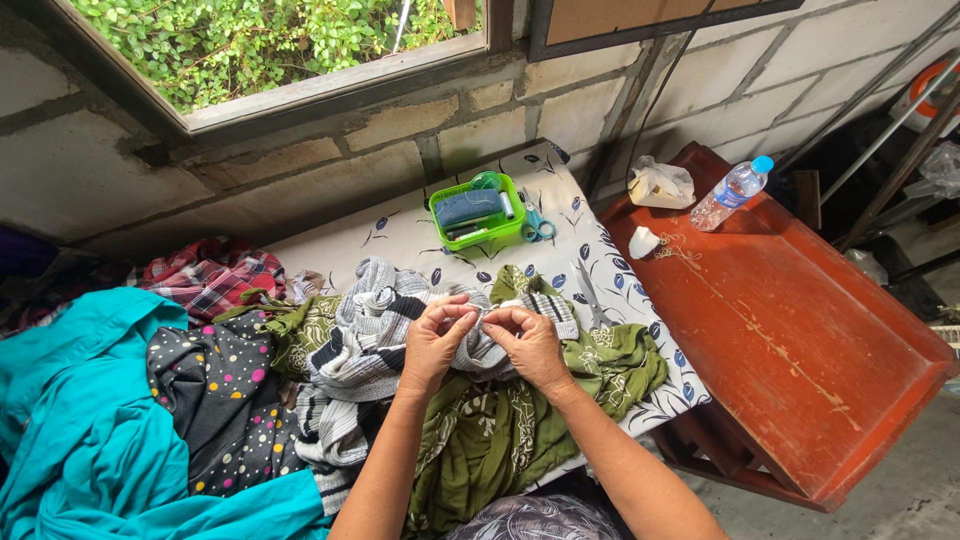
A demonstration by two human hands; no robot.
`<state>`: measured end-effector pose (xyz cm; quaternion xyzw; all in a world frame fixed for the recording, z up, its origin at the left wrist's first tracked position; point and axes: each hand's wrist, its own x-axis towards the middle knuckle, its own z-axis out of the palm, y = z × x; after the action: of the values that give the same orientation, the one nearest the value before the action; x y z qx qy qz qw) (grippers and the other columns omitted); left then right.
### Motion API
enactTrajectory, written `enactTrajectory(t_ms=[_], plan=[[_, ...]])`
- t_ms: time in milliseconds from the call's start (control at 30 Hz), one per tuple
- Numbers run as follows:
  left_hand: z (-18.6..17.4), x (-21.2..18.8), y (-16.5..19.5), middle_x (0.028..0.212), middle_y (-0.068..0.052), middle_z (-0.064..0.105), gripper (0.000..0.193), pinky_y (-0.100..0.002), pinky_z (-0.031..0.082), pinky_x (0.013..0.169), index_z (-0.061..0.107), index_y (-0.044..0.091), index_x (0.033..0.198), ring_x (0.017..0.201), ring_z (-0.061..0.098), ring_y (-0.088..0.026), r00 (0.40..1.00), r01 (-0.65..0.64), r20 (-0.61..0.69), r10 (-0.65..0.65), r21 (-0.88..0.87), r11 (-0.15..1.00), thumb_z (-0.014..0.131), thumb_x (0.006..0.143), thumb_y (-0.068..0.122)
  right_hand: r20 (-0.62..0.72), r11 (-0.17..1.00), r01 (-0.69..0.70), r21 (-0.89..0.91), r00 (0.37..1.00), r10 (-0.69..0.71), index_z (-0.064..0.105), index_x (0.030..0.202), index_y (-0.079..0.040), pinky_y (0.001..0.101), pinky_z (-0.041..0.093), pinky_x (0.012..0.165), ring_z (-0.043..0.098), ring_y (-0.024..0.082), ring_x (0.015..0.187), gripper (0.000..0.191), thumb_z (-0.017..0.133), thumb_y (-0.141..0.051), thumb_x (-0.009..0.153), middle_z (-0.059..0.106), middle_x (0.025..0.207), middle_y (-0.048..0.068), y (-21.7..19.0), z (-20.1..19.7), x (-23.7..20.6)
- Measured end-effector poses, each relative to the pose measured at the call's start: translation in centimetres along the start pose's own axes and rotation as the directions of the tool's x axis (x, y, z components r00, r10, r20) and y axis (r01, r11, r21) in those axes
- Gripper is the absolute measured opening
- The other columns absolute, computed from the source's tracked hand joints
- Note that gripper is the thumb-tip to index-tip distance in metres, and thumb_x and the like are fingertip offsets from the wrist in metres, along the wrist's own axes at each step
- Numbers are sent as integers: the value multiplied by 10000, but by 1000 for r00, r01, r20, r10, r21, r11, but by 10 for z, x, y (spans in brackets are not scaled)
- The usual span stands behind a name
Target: The person sits at a table piled with clothes and mends a gray garment by hand, working a needle and thread through the fabric, pulling the thread taut, and cutting thread with scissors. They take thread and supplies from a green sewing box and handle a thread spool during the work.
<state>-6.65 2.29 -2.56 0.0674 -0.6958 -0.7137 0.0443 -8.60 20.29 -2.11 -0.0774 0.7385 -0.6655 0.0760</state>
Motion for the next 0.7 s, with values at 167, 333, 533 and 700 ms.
enactTrajectory(t_ms=[167,333,533,700], plan=[[2,0,-3,1207,-29,704,151,-215,538,744,778,32,958,820,636,-51,1000,16,-23,-15,19,1000,780,888,165,17,999,13,-31,1000,-13,788,970,-43,213,553,700,679,43,788,115,790,-113,879,773,881,-12,0,0,2],[6,3,-11,1087,-18,710,143,-220,540,749,726,38,972,833,648,-53,998,2,-62,-3,-16,1000,756,925,169,39,1000,-3,-19,999,4,788,976,-46,204,528,679,649,26,769,115,792,-112,882,770,889,-23,0,-1,8],[16,15,-18,1027,-54,737,115,-240,523,866,628,24,1051,941,655,-86,997,-23,-74,6,-226,974,654,1007,127,53,999,-13,-31,998,15,793,985,-59,197,525,659,634,14,733,127,793,-123,875,772,867,-39,1,-8,17],[21,28,-20,1016,-77,725,87,-255,519,903,581,24,1061,956,661,-109,995,-46,-101,13,-338,940,601,1039,106,65,995,-7,-96,998,14,796,979,-55,210,507,639,598,35,694,127,805,-115,867,755,850,-28,3,-21,30]])
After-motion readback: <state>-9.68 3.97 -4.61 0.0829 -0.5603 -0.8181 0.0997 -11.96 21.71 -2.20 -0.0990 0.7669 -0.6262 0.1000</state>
